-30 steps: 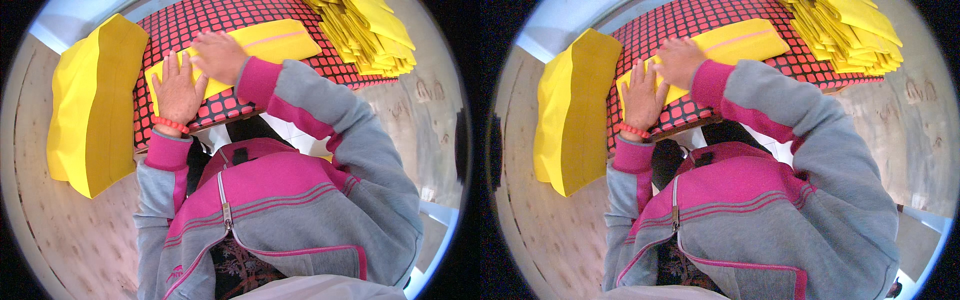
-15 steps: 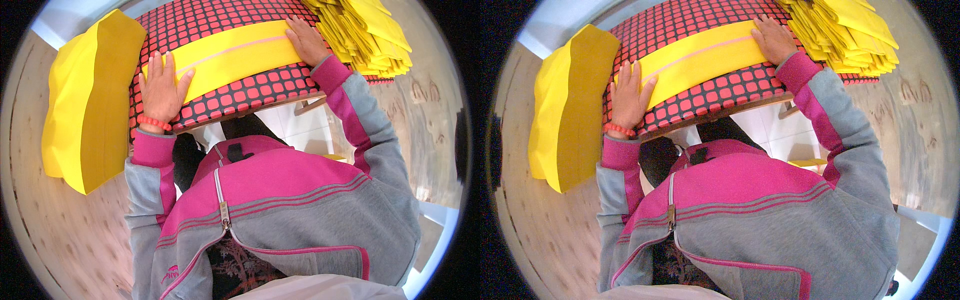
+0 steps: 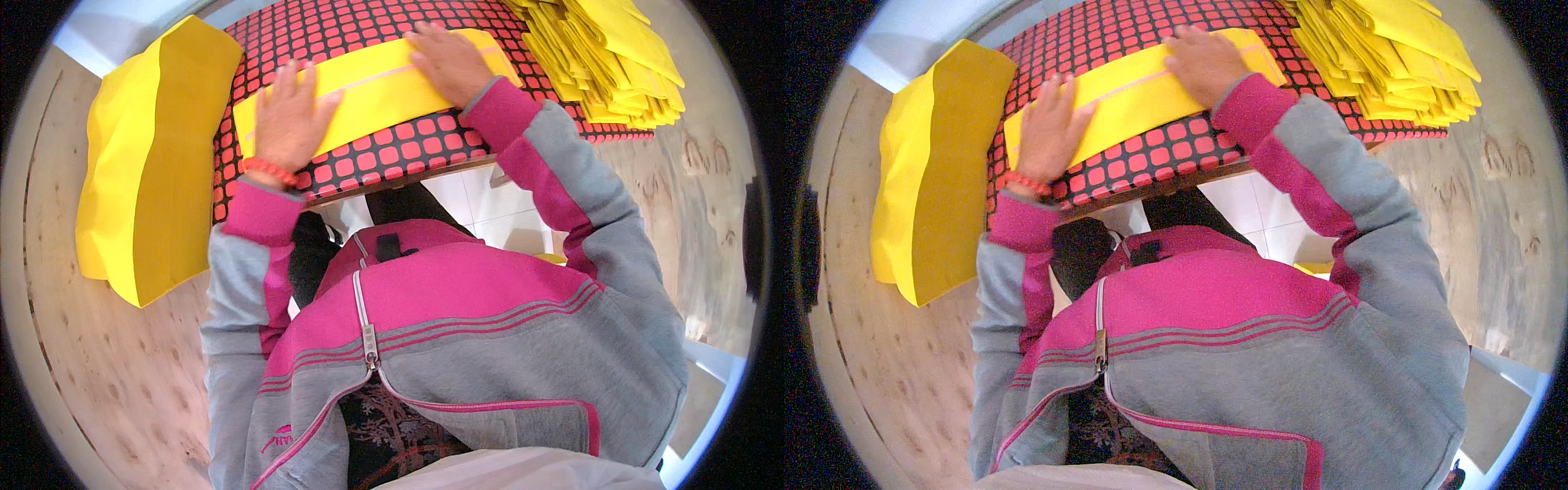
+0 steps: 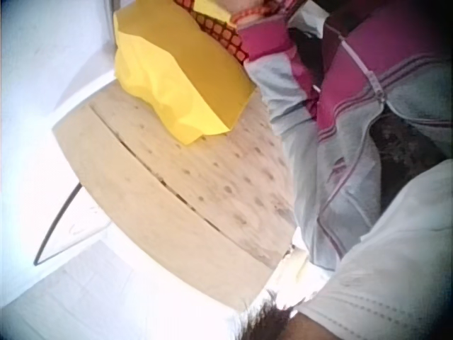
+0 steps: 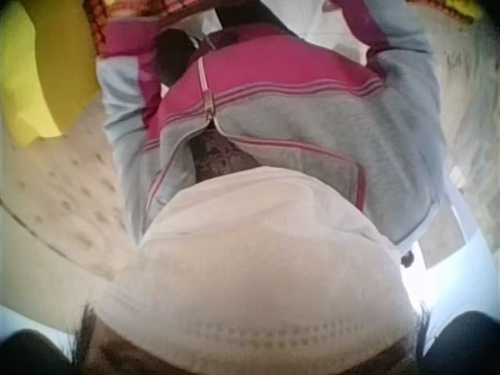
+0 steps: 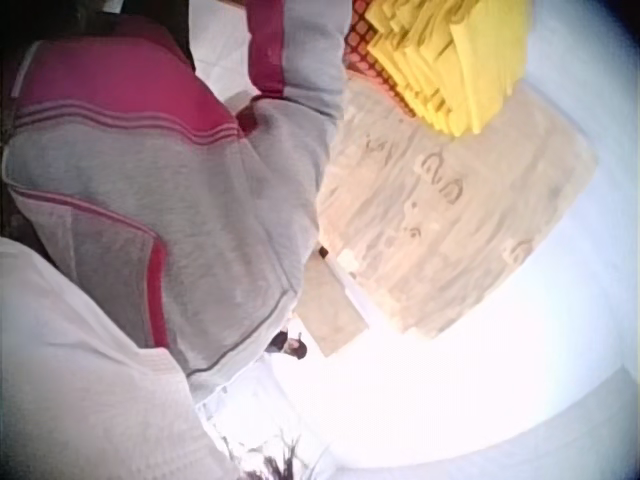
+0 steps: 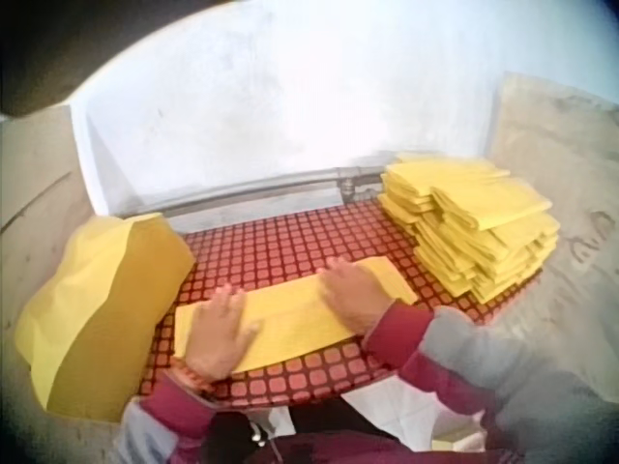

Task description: The person folds yellow paper sheets by hand on a patterned table. They repeatedly fold each sheet in half, smooth the crease, and stack the folded sheets into a growing pile.

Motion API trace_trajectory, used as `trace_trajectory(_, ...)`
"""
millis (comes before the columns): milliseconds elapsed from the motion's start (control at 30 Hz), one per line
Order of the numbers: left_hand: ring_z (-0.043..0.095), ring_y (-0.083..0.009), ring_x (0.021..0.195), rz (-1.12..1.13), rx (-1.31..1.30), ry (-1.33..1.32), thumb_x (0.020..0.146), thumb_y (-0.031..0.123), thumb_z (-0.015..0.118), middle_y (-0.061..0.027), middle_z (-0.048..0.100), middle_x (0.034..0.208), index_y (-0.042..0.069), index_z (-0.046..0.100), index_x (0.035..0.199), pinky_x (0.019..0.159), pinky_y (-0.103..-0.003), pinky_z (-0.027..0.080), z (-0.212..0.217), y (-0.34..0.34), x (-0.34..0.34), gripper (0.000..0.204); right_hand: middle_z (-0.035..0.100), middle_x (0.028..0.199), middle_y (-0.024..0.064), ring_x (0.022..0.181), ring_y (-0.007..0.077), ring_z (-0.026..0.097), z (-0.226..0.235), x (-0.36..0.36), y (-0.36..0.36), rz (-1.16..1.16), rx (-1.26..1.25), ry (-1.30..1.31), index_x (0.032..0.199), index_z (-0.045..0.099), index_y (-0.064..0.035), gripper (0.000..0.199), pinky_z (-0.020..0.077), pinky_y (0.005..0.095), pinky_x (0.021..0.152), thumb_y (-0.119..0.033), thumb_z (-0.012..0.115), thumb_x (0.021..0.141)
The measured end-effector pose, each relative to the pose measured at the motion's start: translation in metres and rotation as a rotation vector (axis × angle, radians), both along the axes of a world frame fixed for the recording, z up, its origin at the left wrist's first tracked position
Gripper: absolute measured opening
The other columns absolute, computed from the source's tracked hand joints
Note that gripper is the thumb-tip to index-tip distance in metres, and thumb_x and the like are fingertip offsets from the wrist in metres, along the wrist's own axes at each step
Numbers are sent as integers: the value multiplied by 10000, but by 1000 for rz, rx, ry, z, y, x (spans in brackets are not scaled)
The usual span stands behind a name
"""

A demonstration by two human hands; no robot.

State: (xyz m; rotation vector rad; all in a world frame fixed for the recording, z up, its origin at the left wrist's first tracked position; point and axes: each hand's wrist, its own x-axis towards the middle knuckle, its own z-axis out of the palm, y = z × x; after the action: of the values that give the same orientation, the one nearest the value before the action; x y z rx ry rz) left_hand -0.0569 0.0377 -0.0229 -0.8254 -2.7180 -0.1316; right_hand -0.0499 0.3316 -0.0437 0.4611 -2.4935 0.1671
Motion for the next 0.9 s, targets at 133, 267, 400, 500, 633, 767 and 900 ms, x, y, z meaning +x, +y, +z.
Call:
trace_trajectory(133,360,-373,1432,108,55,24,988,518,494,-236,409,1520,-2,448,1456,1130,-591,292,-4,-44,-1,701,500,1483,183,1391,331,453,-3,3,63,-126,17,-170,1413,526,-70,462,374,499,1108,-319,431,1035)
trace_trajectory(267,385,-377,1414,164,36,94,987,488,514,-226,425,1511,0,492,1417,1123,-605,303,9,-46,7,651,466,1512,191,1401,334,435,22,16,71,-439,123,-301,1429,513,-54,495,342,491,1133,-354,399,1053)
trace_trajectory(400,411,-371,1398,-25,154,315,973,446,562,-216,468,1477,23,525,1383,1121,-588,316,12,7,21,590,519,1451,192,1352,329,484,45,31,19,-222,415,-153,1396,536,-45,437,364,510,1102,-291,452,1044)
trace_trajectory(500,383,-369,1423,-181,179,46,986,472,529,-225,450,1493,27,505,1413,1159,-571,272,5,28,31,618,616,1304,160,1264,342,548,32,34,-20,180,63,-39,1236,622,-54,343,468,479,989,-225,527,955)
trace_trajectory(633,338,-359,1459,7,82,-33,997,501,488,-229,401,1538,14,466,1449,1179,-562,242,14,-3,37,665,613,1305,173,1224,328,575,25,18,28,-6,197,-132,1235,619,-44,343,475,455,990,-247,494,988)
trace_trajectory(767,392,-376,1431,-38,378,14,994,336,553,-232,454,1507,-15,532,1386,1179,-551,240,36,-25,70,526,655,1218,177,1135,358,622,26,5,80,30,27,-147,1232,615,-12,410,497,457,952,-338,530,999)
trace_trajectory(900,647,-188,1114,-290,1047,-632,1017,163,541,-119,694,1203,-38,627,1252,978,-312,482,45,-12,129,321,658,1205,187,1112,335,640,40,-23,73,140,-91,-340,1270,600,-4,428,504,403,942,-337,561,1005)
